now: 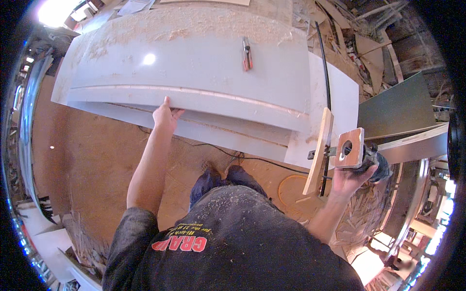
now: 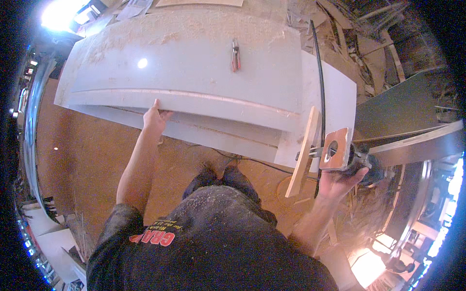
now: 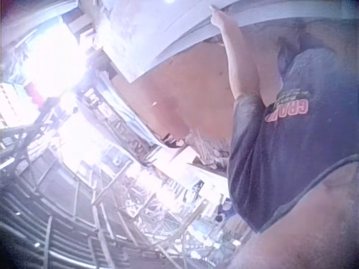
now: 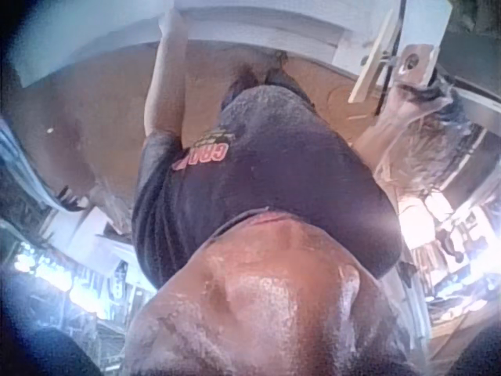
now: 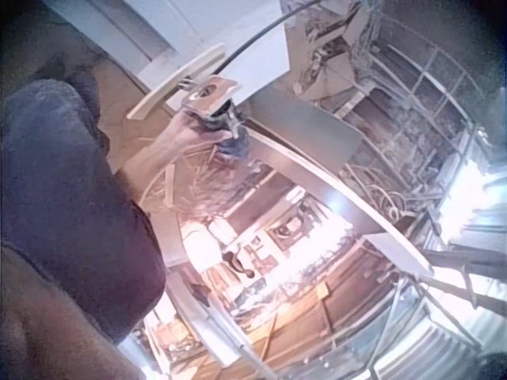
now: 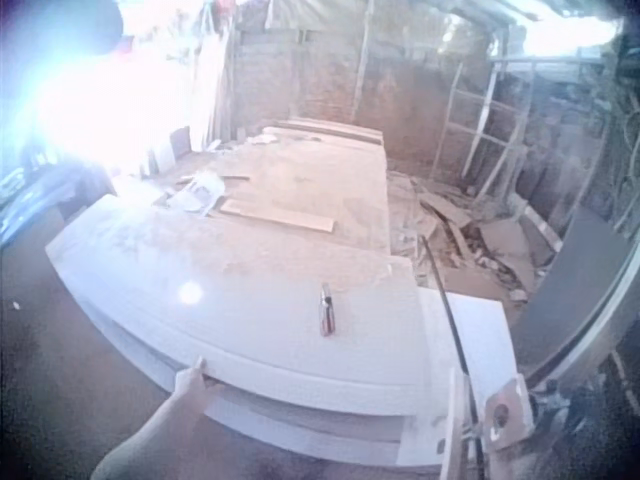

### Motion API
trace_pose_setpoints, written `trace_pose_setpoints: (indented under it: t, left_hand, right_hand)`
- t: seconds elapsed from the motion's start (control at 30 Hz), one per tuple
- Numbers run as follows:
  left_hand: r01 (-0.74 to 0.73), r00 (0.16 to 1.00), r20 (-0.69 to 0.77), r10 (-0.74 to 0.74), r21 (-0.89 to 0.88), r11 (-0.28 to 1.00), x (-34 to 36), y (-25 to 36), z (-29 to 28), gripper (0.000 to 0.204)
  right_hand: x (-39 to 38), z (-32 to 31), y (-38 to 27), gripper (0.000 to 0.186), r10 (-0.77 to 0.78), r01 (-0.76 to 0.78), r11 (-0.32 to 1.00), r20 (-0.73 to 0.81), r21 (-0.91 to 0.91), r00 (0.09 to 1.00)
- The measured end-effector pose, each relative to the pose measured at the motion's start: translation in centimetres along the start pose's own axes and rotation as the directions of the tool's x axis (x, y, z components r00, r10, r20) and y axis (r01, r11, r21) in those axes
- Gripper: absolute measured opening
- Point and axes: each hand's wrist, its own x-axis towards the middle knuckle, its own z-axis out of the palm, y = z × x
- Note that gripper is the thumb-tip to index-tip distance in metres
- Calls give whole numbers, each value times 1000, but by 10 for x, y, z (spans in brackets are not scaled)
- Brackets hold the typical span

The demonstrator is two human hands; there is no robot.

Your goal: The person uses a handheld router to cut a groove along the edge of a large white board. They repeatedly test the fit of a black strip into the groove, adjusting the router's guide and making additional passes to widen the cut until the strip fits snugly.

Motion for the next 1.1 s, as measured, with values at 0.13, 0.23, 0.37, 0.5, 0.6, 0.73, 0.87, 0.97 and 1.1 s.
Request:
trace_pose_setpoints:
  t: [0.13, 0.23, 0.37, 0.5, 0.6, 0.73, 0.87, 0.97, 1.1]
  left_hand:
    - [-47, 998, -41, 50, 90, 995, 29, 23, 23, 49]
    - [-47, 997, -49, 54, 144, 988, 51, 32, 32, 48]
    - [1, 1000, 4, -2, 219, 976, 78, 42, 32, 48]
    - [29, 997, 61, -48, 283, 959, 88, 59, 57, 51]
    - [19, 995, 89, -53, 353, 936, 110, 71, 55, 54]
    - [-43, 928, 292, -232, 702, 711, 116, 103, 41, 46]
    - [-390, 881, 435, -186, 890, 236, 55, 147, 38, 47]
    - [-529, 773, 590, -234, 802, 276, 22, 153, -37, 52]
    - [-351, 734, 455, -504, 890, 292, -7, 138, -163, 45]
  right_hand:
    - [7, -6, -5, 87, 40, -41, 999, 20, 15, 999]
    - [6, 0, -7, 92, 6, -7, 993, -9, -116, 1000]
    - [5, 2, -9, 83, 0, 0, 996, 5, -92, 1000]
    - [-3, -12, -16, 81, -132, 129, 988, -31, -81, 991]
    - [-35, 38, 1, 78, -277, 246, 947, -136, -209, 951]
    - [-62, 45, 15, 74, -391, 321, 912, -307, -254, 868]
    - [-107, 63, 44, 62, -500, 451, 866, -347, -218, 793]
    - [-129, 87, 76, 58, -555, 516, 832, -320, -205, 768]
    - [-148, 131, 111, 52, -656, 632, 755, -224, -174, 721]
